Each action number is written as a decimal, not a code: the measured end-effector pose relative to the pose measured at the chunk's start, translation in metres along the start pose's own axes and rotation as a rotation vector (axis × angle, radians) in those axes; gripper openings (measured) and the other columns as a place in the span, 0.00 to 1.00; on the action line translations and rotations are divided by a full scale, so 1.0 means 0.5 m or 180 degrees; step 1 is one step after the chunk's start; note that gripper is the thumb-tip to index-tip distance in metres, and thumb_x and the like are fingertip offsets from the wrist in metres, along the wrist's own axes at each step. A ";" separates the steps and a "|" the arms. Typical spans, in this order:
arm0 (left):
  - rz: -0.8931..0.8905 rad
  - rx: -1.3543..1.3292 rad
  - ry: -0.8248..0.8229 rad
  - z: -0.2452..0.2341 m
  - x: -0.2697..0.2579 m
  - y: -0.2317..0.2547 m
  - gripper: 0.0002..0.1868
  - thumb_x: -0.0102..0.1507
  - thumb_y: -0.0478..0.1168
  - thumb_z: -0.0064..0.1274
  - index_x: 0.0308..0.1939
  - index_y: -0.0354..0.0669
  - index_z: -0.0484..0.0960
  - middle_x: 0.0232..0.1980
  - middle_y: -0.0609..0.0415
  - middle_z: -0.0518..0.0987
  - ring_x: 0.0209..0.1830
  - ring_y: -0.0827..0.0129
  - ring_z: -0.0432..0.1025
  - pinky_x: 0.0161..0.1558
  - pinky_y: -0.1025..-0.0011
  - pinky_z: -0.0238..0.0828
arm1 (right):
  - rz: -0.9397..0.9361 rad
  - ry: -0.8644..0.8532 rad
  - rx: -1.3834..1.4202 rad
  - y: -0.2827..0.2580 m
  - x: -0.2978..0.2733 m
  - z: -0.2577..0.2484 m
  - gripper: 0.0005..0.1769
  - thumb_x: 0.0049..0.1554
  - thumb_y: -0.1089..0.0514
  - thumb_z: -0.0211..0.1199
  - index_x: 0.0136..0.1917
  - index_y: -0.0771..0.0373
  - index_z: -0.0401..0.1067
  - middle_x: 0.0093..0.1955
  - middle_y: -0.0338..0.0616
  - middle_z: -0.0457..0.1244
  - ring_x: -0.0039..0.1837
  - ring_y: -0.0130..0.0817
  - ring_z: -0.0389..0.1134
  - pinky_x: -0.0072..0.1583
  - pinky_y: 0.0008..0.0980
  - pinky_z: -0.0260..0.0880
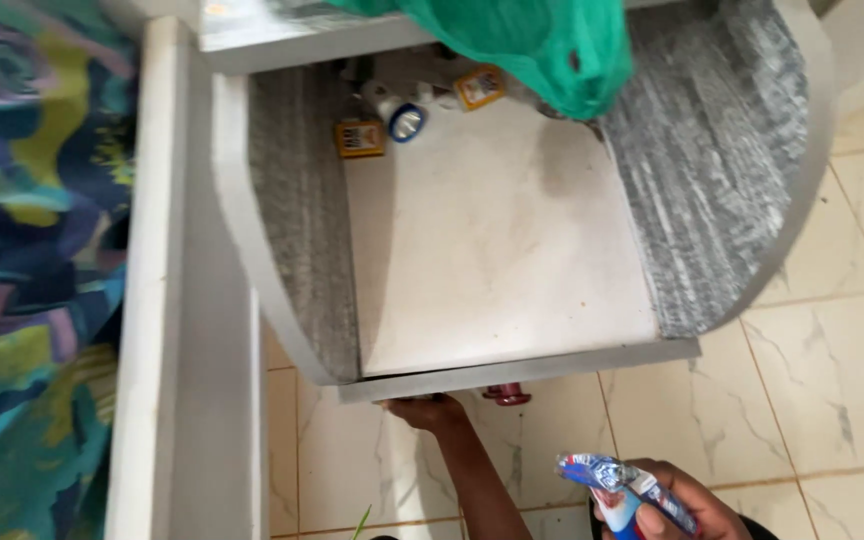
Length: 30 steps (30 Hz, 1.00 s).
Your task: Organizing and tidying the contents of a small nightstand or bedside cabinet.
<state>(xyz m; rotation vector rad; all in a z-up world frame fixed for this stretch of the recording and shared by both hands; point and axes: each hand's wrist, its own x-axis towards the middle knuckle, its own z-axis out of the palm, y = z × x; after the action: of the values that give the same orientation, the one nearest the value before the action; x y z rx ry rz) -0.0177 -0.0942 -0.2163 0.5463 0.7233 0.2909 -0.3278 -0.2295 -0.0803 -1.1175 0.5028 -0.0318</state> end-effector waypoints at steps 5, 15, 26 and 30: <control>0.0591 0.0170 0.0175 -0.202 0.054 -0.171 0.24 0.70 0.53 0.36 0.63 0.44 0.71 0.60 0.54 0.78 0.60 0.62 0.72 0.63 0.60 0.71 | 0.0201 0.0154 -0.0437 0.044 0.019 -0.039 0.25 0.55 0.56 0.64 0.62 0.71 0.69 0.50 0.58 0.72 0.51 0.42 0.76 0.56 0.44 0.75; 0.1371 0.0610 0.0355 -0.131 0.054 0.001 0.22 0.71 0.46 0.40 0.65 0.38 0.68 0.66 0.48 0.73 0.65 0.59 0.70 0.67 0.59 0.67 | -0.0006 0.0299 0.0135 0.121 0.044 -0.154 0.25 0.61 0.57 0.63 0.67 0.73 0.69 0.52 0.66 0.70 0.49 0.53 0.77 0.52 0.53 0.76; 0.2367 0.2589 -0.1255 0.366 -0.175 0.421 0.29 0.72 0.50 0.35 0.73 0.39 0.70 0.69 0.48 0.75 0.69 0.59 0.71 0.70 0.63 0.71 | 0.0424 0.1192 0.0253 0.019 0.054 -0.010 0.25 0.57 0.54 0.59 0.64 0.70 0.71 0.45 0.63 0.72 0.41 0.50 0.74 0.44 0.50 0.75; 0.1026 0.2085 -0.3170 0.445 -0.107 0.477 0.39 0.73 0.63 0.36 0.77 0.36 0.64 0.75 0.46 0.70 0.74 0.59 0.65 0.73 0.63 0.59 | 0.0330 0.0815 0.0471 -0.018 0.064 0.032 0.24 0.57 0.55 0.60 0.63 0.70 0.72 0.45 0.60 0.72 0.41 0.46 0.74 0.45 0.45 0.75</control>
<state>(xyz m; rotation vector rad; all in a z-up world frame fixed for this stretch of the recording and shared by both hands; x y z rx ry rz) 0.0822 -0.0035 0.0857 1.3055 -0.2758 0.0406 -0.2911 -0.2286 -0.0791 -0.9455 0.7744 -0.1208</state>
